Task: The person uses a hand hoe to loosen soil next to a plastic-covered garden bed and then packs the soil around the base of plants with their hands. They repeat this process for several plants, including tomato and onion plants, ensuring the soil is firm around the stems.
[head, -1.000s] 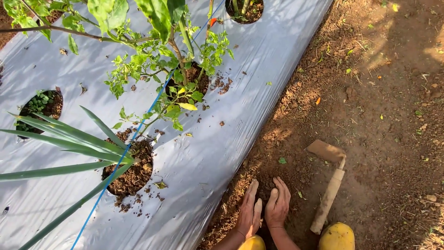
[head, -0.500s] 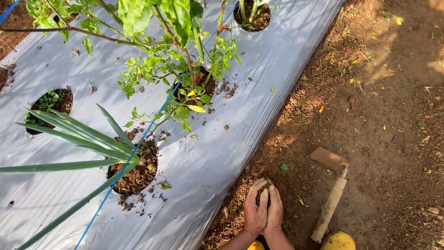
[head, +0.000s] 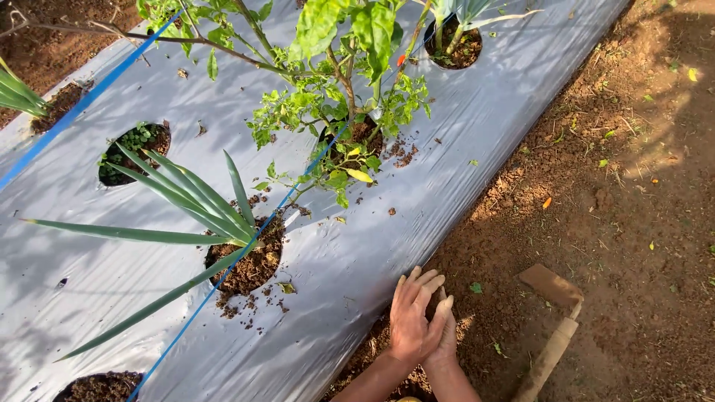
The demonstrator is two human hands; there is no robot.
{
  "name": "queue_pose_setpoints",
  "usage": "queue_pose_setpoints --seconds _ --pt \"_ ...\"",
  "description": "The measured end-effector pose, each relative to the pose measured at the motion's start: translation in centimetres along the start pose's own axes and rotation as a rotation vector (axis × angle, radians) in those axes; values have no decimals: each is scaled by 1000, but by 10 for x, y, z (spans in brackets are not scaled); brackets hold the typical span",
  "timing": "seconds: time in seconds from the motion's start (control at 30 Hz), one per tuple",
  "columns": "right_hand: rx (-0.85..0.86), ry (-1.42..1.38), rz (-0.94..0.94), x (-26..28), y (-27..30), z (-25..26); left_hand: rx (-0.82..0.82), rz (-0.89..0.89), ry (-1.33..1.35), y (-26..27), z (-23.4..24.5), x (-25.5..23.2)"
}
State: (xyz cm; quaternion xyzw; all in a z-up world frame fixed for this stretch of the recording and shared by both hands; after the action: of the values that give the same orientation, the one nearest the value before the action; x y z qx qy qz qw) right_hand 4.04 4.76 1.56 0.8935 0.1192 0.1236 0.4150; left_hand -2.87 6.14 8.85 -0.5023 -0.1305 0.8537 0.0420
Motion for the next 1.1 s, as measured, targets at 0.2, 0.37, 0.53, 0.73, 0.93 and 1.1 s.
queue_pose_setpoints --seconds 0.2,0.37,0.53,0.73,0.93,1.1 --pt "115 -52 13 20 -29 -28 -292 -302 -107 -43 50 0" --pt "-480 262 207 40 38 -140 -340 -121 -298 -128 100 47" --pt "-35 8 155 65 -12 -166 -572 -236 -510 -212 124 117" --pt "214 -76 146 84 -58 -235 -289 -149 -521 -246 126 143" --pt "235 114 299 93 -95 -312 -446 -222 -265 -230 123 133" --pt "392 257 339 72 -96 -375 -372 -137 -423 -232 130 94"
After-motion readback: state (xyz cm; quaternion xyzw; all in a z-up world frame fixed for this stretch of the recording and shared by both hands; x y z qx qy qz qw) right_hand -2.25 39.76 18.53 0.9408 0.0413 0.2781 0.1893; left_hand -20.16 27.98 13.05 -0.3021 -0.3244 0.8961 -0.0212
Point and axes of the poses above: each hand's wrist, its own y-axis away from the middle knuckle, its own z-axis out of the back of the hand, x = y × z, the point moved 2 cm from there along -y, towards the middle knuckle, and after that the axes turned 6 degrees about -x, right-handed, at the moved point
